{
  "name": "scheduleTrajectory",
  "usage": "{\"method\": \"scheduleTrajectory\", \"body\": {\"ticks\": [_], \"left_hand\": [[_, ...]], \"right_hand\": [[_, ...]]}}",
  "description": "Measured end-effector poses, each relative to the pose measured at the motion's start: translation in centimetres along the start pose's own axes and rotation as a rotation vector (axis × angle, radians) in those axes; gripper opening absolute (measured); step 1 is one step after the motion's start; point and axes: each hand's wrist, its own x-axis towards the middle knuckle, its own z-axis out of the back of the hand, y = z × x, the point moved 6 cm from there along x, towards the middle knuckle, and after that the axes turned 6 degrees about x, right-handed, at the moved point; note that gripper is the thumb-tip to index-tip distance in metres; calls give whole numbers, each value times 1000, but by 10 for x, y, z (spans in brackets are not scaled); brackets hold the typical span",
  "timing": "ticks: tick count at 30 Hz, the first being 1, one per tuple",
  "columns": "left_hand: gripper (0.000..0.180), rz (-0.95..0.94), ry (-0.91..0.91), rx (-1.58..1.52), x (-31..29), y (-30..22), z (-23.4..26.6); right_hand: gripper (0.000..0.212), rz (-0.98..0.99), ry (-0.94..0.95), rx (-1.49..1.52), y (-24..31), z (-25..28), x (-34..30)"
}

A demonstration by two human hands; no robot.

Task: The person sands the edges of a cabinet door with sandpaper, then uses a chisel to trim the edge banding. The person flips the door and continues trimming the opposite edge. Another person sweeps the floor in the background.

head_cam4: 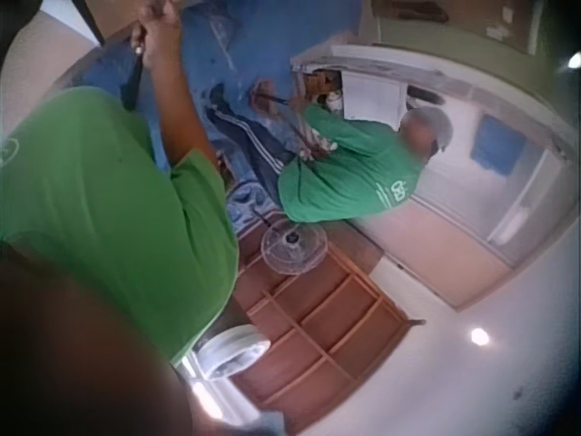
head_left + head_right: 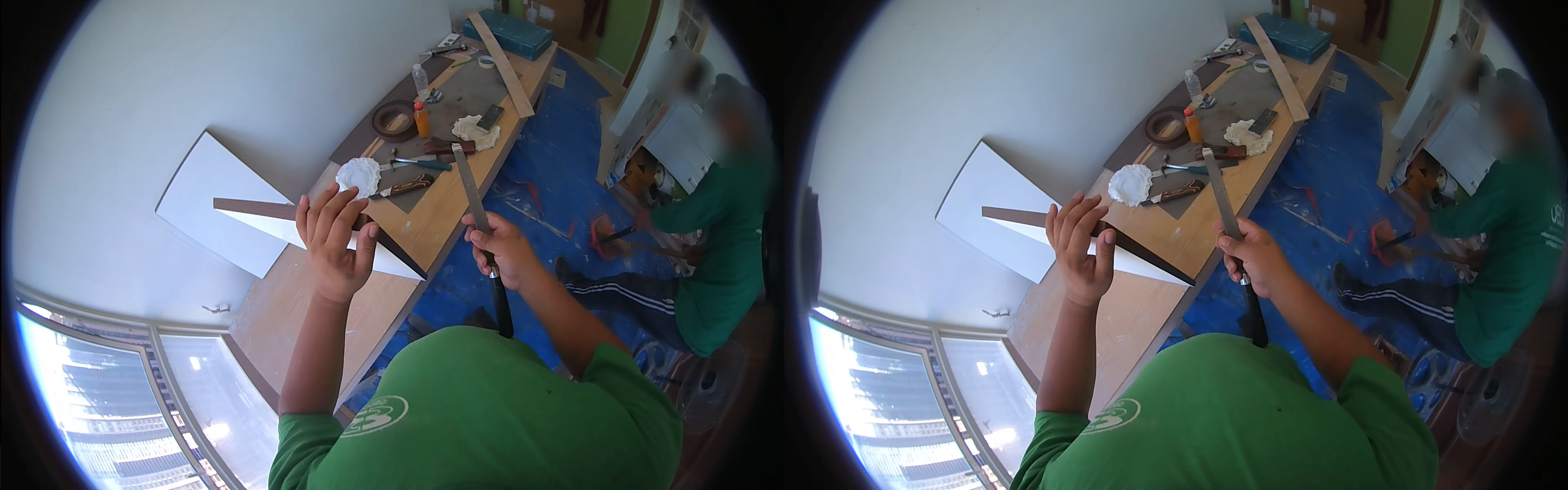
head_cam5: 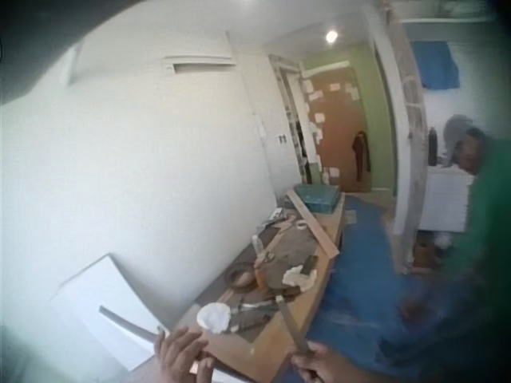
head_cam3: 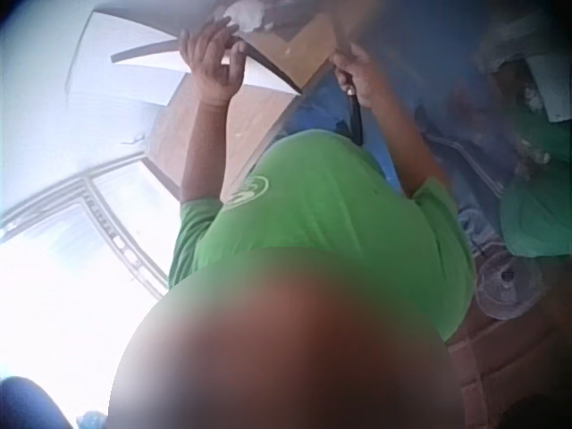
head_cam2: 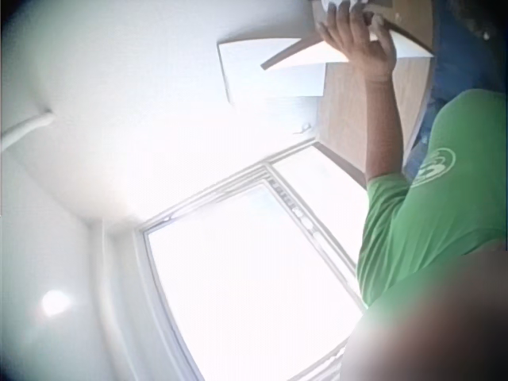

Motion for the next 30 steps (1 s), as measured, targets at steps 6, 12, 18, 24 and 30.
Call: {"method": "scheduleTrajectory", "body": {"ticks": [6, 12, 18, 24, 30], "left_hand": [[36, -67, -74, 105, -12, 3, -2], [34, -160, -217, 164, -30, -4, -7], [30, -139, -210, 104, -25, -2, 5], [16, 36, -72, 11, -2, -10, 13], [14, 81, 50, -108, 19, -6, 12]], "right_hand": [[20, -156, -122, 204, -16, 47, 6], [28, -171, -67, 230, -24, 70, -10], [31, -279, -67, 283, -38, 76, -32], [16, -238, -77, -276, -29, 78, -36], [18, -224, -63, -349, -47, 81, -47]]}}
